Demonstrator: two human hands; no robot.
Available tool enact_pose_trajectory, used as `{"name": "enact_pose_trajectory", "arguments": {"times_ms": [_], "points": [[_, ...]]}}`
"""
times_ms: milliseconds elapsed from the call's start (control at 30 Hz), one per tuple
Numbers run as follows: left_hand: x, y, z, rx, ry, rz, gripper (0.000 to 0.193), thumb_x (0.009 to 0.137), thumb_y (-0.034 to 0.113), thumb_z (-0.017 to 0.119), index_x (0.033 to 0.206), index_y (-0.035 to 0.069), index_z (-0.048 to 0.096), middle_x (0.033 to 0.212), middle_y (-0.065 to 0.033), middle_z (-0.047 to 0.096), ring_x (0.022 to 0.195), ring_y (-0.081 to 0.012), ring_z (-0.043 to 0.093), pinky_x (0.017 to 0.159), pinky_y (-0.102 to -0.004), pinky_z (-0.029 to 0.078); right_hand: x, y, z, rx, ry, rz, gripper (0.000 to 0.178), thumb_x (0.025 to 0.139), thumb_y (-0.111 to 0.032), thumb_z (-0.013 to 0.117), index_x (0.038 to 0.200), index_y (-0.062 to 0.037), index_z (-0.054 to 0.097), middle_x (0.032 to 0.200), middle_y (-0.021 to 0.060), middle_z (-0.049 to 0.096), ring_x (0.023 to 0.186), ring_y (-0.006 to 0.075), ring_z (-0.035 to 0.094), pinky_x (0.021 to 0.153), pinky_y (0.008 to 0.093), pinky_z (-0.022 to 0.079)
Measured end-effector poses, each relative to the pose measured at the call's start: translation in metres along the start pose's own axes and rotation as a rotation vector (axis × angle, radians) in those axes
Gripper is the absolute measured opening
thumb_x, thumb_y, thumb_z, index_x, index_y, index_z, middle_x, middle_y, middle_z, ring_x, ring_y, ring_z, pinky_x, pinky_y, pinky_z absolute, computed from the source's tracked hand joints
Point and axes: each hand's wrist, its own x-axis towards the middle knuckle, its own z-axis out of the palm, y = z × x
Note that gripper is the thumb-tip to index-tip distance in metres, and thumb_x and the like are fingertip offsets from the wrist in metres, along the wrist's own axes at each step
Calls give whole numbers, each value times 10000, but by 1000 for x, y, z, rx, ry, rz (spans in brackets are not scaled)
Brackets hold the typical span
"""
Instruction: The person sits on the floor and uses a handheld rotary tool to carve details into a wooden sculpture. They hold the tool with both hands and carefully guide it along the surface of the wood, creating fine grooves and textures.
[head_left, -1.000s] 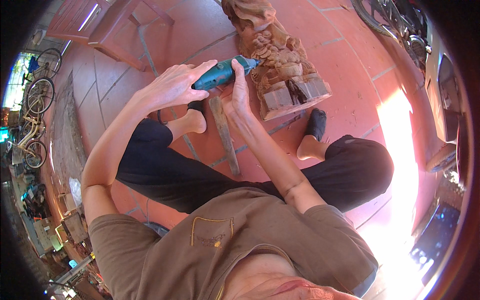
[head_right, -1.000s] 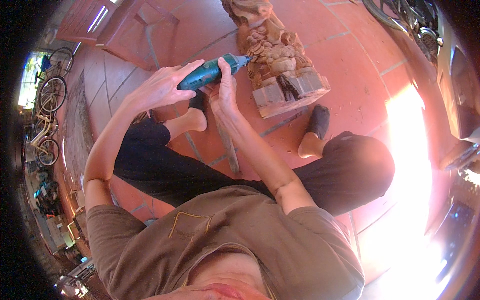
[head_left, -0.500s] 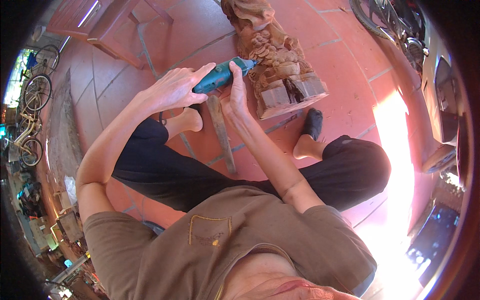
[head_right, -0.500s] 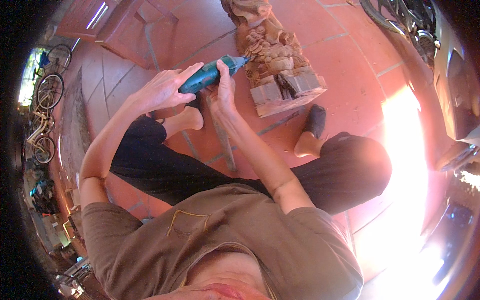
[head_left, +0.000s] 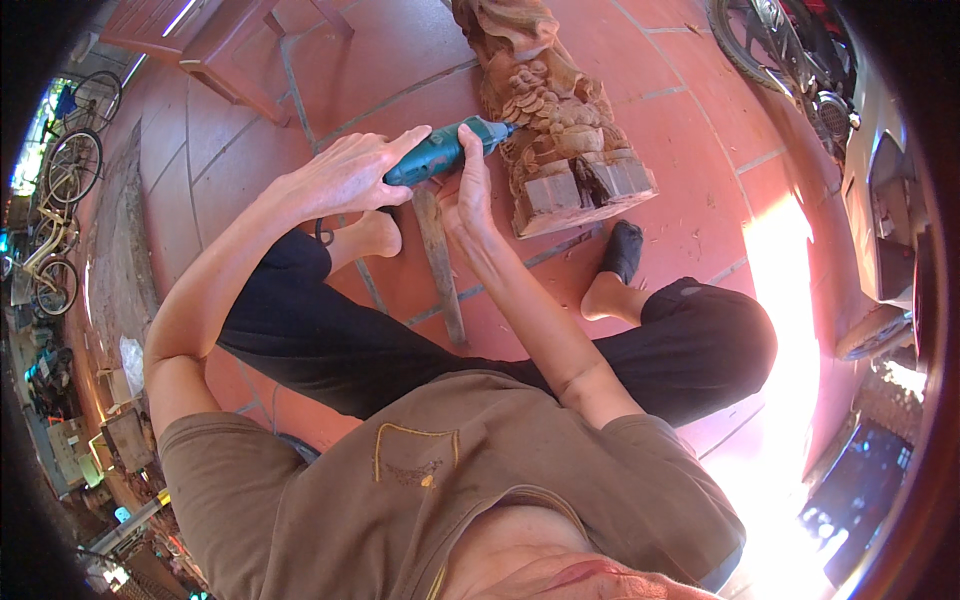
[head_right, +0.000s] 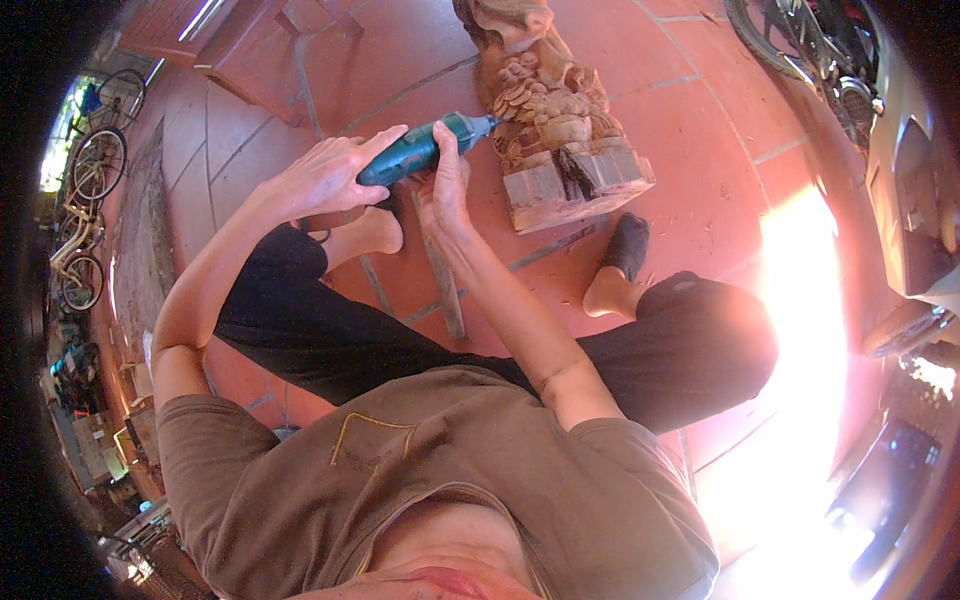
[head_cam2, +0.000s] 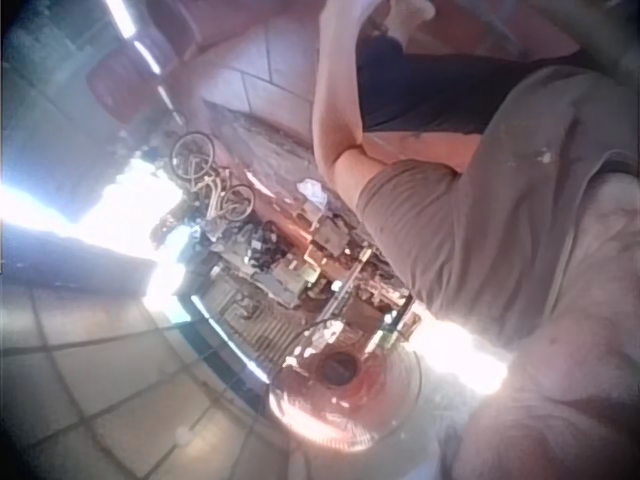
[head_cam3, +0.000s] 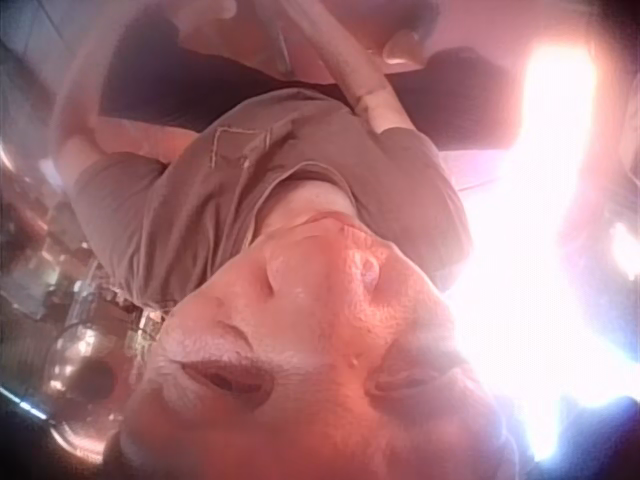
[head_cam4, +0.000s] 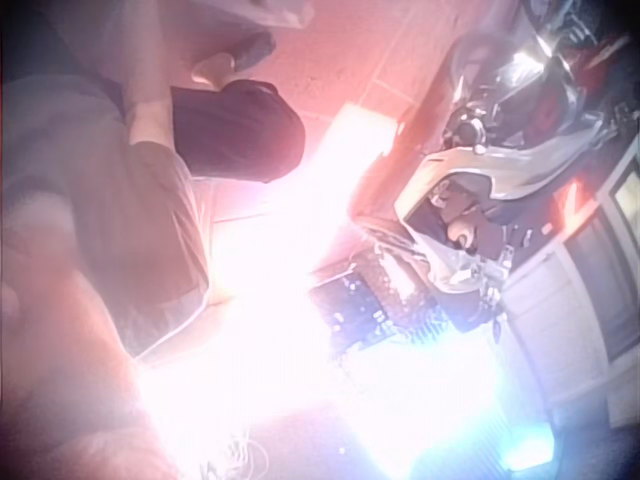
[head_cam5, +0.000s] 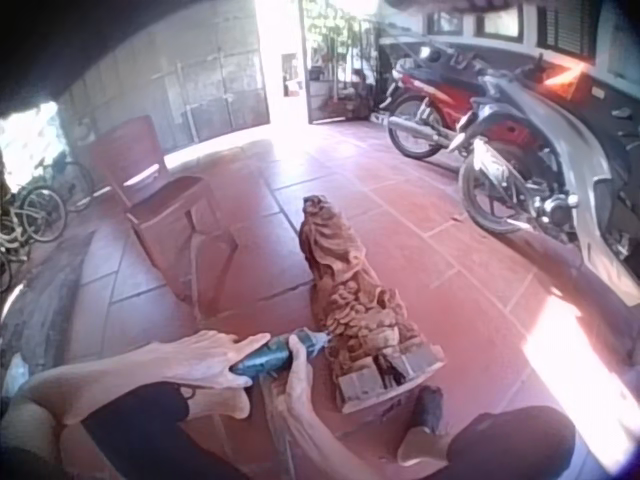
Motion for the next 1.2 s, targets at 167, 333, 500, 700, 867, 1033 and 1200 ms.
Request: {"name": "enact_pose_trajectory", "arguments": {"times_ms": [167, 333, 500, 700, 867, 1033, 1200], "points": [[-2, 0, 0, 1, -30, -39, 807, 776, 239, 719, 1473, 21, 375, 967, -281, 659, 873, -405, 657, 813, -468, 516, -7, -1, 4, -1, 13, -4, 475, 881, -497, 651, 1076, -76, 549, 953, 49, 634, 833, 175, 664, 690, 376, 574], [-4, 0, -2, -23, -55, -45, 809, 777, 232, 713, 1475, 16, 366, 982, -287, 658, 875, -413, 655, 816, -470, 513, -5, 3, 0, 6, -23, 31, 466, 890, -488, 641, 1083, -75, 548, 955, 46, 635, 845, 178, 663, 703, 379, 578], [-4, -3, 1, -24, -96, -72, 795, 784, 234, 709, 1471, 25, 369, 984, -293, 655, 881, -427, 652, 816, -476, 511, -8, 8, 0, 17, 41, 96, 438, 896, -466, 645, 1077, -80, 545, 956, 43, 634, 856, 171, 660, 707, 375, 587], [-9, -8, 1, -20, 15, -29, 780, 796, 250, 703, 1464, 34, 362, 980, -287, 653, 898, -439, 648, 816, -489, 504, -6, -2, 8, -18, -62, 23, 417, 891, -459, 662, 1052, -94, 541, 931, 47, 638, 830, 166, 668, 698, 375, 587], [-2, -6, 4, -36, -5, -72, 778, 797, 256, 695, 1462, 31, 359, 989, -290, 651, 906, -443, 648, 817, -491, 503, 7, -2, 0, -34, -69, 57, 436, 891, -467, 661, 1065, -86, 541, 935, 55, 647, 826, 182, 677, 696, 394, 591], [-1, -11, 12, -58, 24, -71, 784, 783, 241, 692, 1457, 15, 361, 975, -305, 645, 901, -445, 645, 814, -487, 499, 7, -2, 2, -37, -53, 51, 435, 893, -462, 658, 1072, -83, 544, 941, 61, 647, 834, 197, 678, 694, 407, 593], [5, -7, 9, -61, 15, -72, 776, 783, 238, 690, 1454, 14, 370, 947, -308, 645, 893, -443, 644, 805, -484, 499, 14, -5, -1, -28, -50, 40, 418, 899, -446, 650, 1067, -78, 545, 951, 66, 639, 842, 207, 675, 707, 437, 606]]}}
